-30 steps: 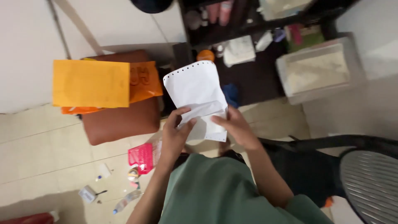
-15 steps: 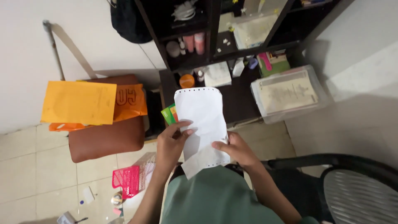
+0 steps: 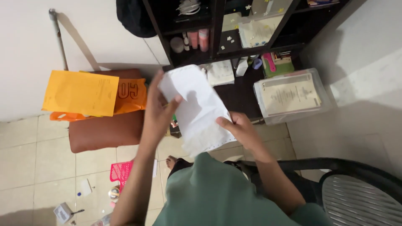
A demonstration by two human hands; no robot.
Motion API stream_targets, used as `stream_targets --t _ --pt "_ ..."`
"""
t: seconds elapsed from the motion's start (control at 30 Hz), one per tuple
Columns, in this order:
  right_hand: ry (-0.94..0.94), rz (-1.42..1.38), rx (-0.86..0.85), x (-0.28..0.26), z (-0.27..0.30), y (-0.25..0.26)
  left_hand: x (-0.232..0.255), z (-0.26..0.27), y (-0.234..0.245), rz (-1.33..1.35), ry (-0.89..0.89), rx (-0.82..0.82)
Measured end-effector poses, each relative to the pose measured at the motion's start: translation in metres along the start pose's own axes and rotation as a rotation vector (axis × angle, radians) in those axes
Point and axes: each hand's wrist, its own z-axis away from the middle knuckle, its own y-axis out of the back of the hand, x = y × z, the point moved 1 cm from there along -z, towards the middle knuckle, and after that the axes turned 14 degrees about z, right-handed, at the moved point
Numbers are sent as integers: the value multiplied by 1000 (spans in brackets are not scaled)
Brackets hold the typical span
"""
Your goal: The person is organizing various items including papers, folders, and books on a shelf and the floor, occasionally wiping surfaces.
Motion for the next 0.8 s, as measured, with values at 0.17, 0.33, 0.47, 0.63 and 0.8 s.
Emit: stream_targets --t 0.17,0.33,0.47,0.63,0.8 --pt "73 79 -84 -49 10 4 25 -25 10 -201 -258 -63" --pt "131 39 -283 -73 9 8 23 -48 28 -490 5 -150" --pt "131 5 -347 -70 9 3 17 -61 35 -647 144 -293" --pt "114 117 -377 -28 -11 0 33 -51 22 -687 -383 -460" --pt "141 385 -385 -101 -12 9 14 -55 14 -943 -966 -596"
